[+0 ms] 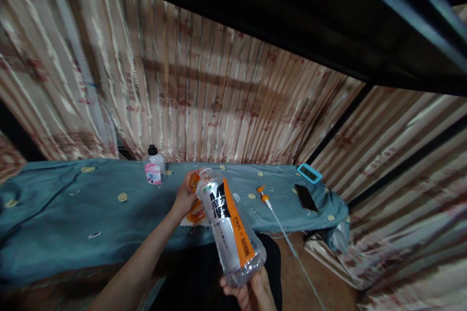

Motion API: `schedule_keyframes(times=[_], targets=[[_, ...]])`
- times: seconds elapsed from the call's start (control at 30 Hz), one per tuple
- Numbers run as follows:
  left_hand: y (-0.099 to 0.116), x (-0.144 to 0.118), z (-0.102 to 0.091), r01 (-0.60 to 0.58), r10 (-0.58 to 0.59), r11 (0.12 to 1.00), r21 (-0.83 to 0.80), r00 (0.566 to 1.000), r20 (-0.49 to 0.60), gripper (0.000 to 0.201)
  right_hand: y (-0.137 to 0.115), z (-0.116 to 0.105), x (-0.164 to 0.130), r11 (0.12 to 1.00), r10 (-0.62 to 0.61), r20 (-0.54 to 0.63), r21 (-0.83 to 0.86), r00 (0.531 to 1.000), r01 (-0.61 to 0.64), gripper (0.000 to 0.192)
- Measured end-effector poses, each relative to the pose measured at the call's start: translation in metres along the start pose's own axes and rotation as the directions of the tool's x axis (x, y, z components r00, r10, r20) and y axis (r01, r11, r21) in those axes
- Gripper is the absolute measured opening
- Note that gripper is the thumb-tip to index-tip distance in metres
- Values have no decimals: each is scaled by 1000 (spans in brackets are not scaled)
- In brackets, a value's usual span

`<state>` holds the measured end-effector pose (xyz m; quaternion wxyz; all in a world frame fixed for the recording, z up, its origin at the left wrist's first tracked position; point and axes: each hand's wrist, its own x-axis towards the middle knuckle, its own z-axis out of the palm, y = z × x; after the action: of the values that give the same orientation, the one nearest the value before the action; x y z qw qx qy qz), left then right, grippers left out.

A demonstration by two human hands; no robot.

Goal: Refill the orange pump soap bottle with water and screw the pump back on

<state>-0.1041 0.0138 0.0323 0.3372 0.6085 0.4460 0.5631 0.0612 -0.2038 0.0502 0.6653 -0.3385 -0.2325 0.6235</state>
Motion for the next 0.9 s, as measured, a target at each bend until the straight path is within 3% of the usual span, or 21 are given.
schedule_keyframes(times=[0.47, 0.7, 0.9], targets=[[2, 5, 0, 19, -18, 1000, -22, 999, 31, 55, 3, 4, 1, 998, -54, -48, -47, 997, 52, 48], [-5, 6, -5, -11, 19, 997, -71, 992, 121, 57, 5, -2, 0, 998, -21, -58, -54, 998, 18, 62], [0, 6, -9, 10, -8, 1000, -14, 986, 167, 60, 5, -2, -5, 999, 3, -53, -44, 999, -6, 59]])
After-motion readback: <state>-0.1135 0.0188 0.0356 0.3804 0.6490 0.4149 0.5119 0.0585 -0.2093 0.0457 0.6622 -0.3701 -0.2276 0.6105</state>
